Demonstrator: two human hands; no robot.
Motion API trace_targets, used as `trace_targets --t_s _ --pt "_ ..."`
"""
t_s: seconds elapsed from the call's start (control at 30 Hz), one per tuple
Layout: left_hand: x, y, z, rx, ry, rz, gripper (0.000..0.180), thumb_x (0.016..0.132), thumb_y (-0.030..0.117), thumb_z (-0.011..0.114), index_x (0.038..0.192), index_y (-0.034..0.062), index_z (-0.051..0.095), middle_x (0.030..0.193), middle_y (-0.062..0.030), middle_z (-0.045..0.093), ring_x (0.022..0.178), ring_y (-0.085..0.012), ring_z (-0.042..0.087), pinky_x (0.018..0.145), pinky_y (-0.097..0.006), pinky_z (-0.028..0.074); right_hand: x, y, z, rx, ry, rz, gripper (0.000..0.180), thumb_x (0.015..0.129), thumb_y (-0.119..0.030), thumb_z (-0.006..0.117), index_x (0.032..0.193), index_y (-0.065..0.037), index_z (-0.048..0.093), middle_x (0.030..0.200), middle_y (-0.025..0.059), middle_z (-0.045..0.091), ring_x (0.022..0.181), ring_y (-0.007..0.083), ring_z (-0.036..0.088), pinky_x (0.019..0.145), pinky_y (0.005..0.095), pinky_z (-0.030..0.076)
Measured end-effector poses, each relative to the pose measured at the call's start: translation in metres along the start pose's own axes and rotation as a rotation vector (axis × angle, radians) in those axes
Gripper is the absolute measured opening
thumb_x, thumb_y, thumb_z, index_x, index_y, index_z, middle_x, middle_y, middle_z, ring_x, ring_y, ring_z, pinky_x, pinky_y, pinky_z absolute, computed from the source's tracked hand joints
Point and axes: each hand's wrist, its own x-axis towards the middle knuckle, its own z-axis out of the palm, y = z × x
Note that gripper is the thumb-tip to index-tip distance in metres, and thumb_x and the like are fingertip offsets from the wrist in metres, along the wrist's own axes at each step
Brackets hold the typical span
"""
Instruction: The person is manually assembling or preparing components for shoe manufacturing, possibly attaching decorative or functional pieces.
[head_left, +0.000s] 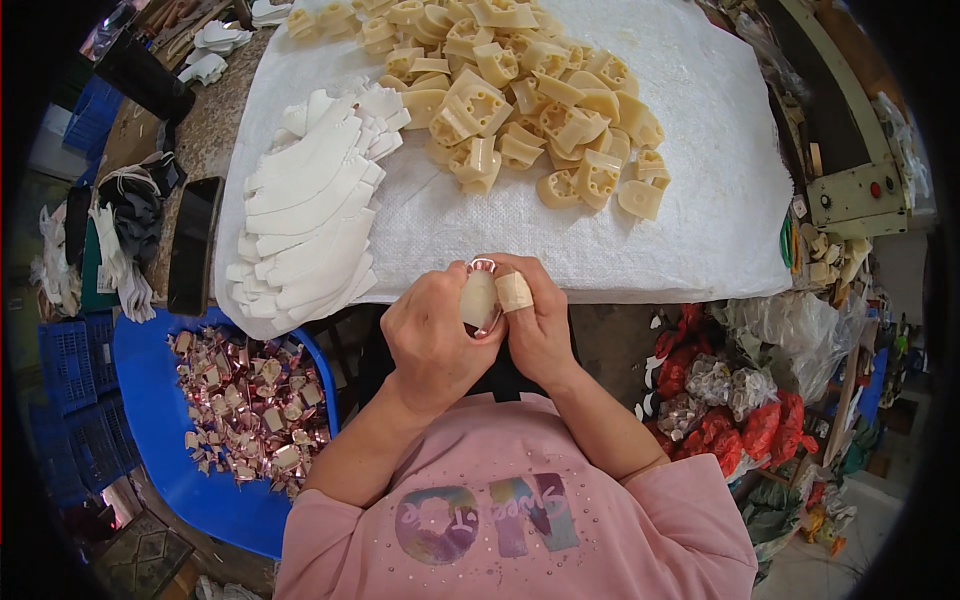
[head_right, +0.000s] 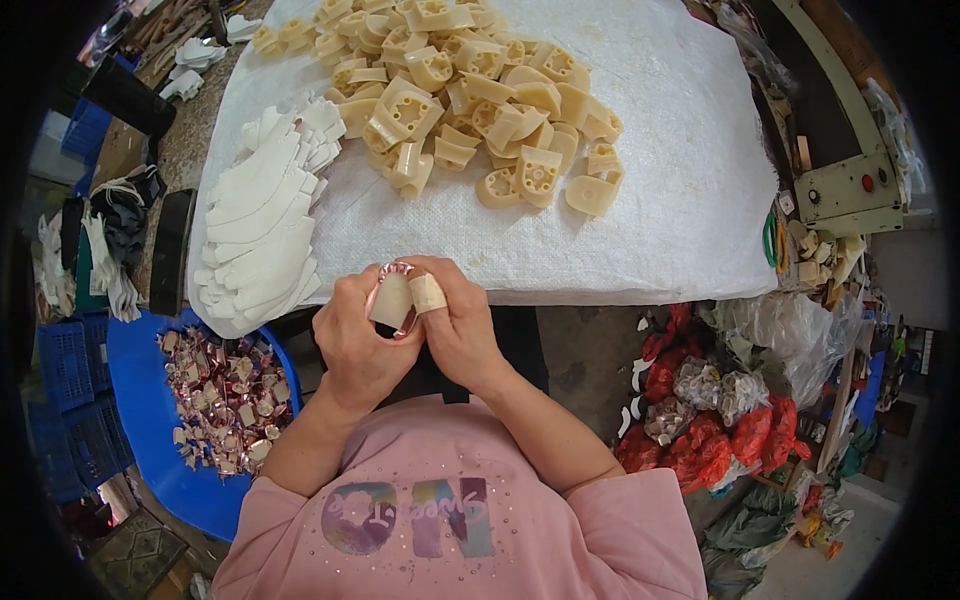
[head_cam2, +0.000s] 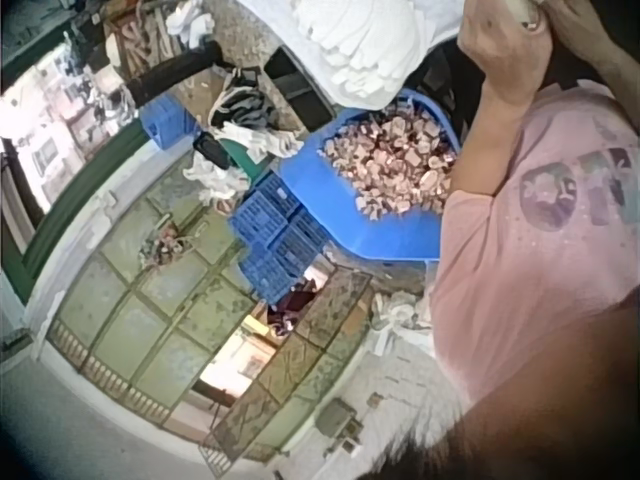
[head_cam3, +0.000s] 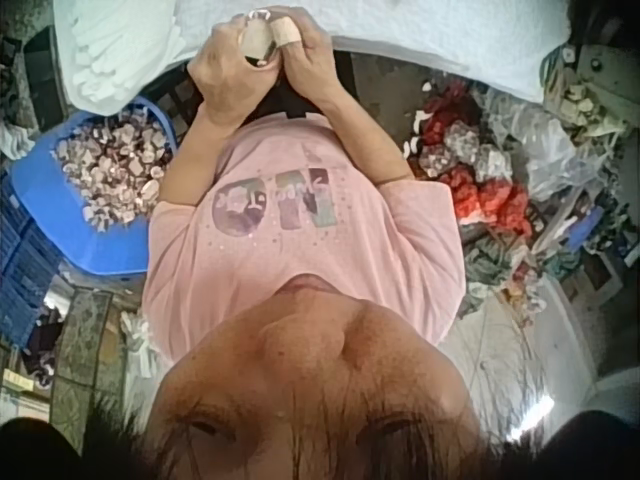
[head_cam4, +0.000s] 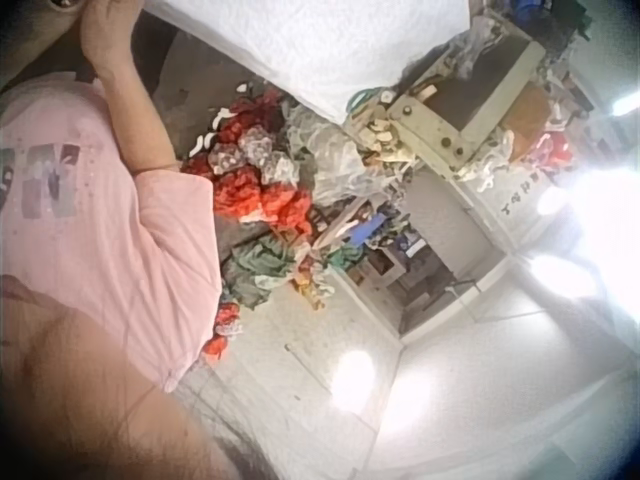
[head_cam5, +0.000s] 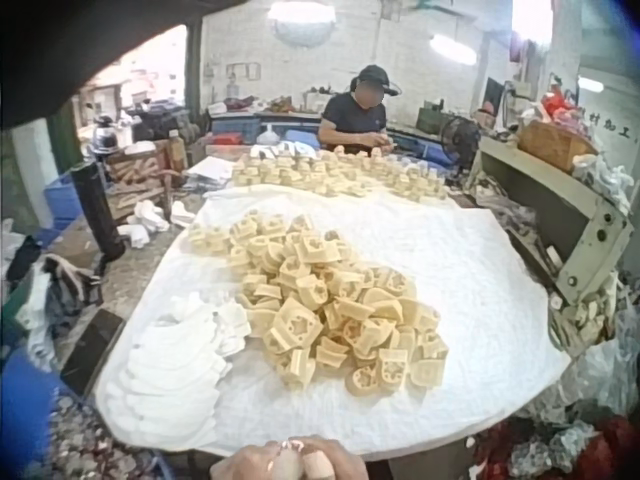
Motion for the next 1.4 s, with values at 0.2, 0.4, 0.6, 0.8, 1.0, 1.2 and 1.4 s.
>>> trace_targets --t_s 0.2,0.4,0.6,0.8,1.0,1.2,1.4 --pt "0.006 -0.005 -0.012 -0.192 -0.085 -0.121 0.053 0.071 0.01 0.072 0.113 -0.0031 0.042 0.076 -0.0125 0.058 0.06 -0.02 0.061 0.052 -0.029 0.048 0.001 0.013 -0.015 0.505 -0.102 0.235 0.03 0.097 -0.023 0.044 0.117 -0.003 0.054 0.09 0.0036 0.056 0.08 0.0097 0.051 0.074 0.0254 0.044" --pt "0.001 -0.012 -0.024 -1.263 -0.388 -0.693 0.046 0.094 0.03 0.039 0.13 0.0026 0.028 0.086 -0.0085 0.055 0.052 -0.0136 0.049 0.044 -0.023 0.041 0.001 0.011 -0.021 0.332 -0.184 0.05 0.035 0.09 -0.015 0.055 0.123 -0.005 0.051 0.096 0.0065 0.054 0.086 0.0144 0.05 0.078 0.0274 0.042" --pt "-0.007 -0.013 -0.018 -1.654 -0.313 -0.794 0.04 0.095 0.034 0.036 0.121 0.0045 0.033 0.105 -0.0125 0.05 0.069 -0.0178 0.059 0.048 -0.026 0.048 0.003 0.003 -0.014 0.278 -0.315 0.088 0.046 0.084 -0.013 0.061 0.128 -0.006 0.047 0.111 0.0089 0.05 0.089 0.0152 0.048 0.075 0.0274 0.043" --pt "-0.01 -0.008 -0.019 -1.401 -0.365 -0.748 0.03 0.092 0.025 0.037 0.114 0.0046 0.036 0.104 -0.0121 0.05 0.079 -0.016 0.058 0.055 -0.026 0.051 0.0 -0.012 -0.008 0.541 -0.289 0.403 0.043 0.084 -0.009 0.058 0.125 -0.004 0.049 0.103 0.009 0.052 0.083 0.0141 0.051 0.07 0.027 0.046" --pt "-0.016 -0.002 -0.013 -1.361 -0.28 -0.816 0.023 0.089 0.019 0.035 0.107 0.0055 0.04 0.1 -0.0113 0.051 0.069 -0.0134 0.055 0.048 -0.023 0.046 -0.007 0.0 0.008 0.284 -0.141 0.024 0.028 0.085 -0.006 0.053 0.113 -0.001 0.054 0.098 0.0066 0.05 0.079 0.0118 0.055 0.057 0.0207 0.049" --pt "-0.007 -0.003 -0.014 -1.663 -0.242 -0.913 0.036 0.097 0.04 0.025 0.11 0.01 0.042 0.094 -0.0098 0.055 0.058 -0.0151 0.055 0.044 -0.024 0.044 -0.001 -0.018 0.005 0.531 -0.176 0.337 0.026 0.092 -0.011 0.046 0.116 -0.001 0.051 0.092 0.0061 0.048 0.056 0.0073 0.054 0.046 0.0191 0.046" --pt "-0.004 -0.008 -0.021 -1.84 -0.161 -0.974 0.047 0.097 0.047 0.019 0.112 0.0102 0.042 0.089 -0.0118 0.056 0.055 -0.0181 0.055 0.042 -0.026 0.043 0.003 -0.012 0.008 0.504 -0.244 0.255 0.03 0.097 -0.019 0.04 0.116 0.001 0.051 0.091 0.0074 0.051 0.056 0.0058 0.054 0.044 0.0184 0.043"
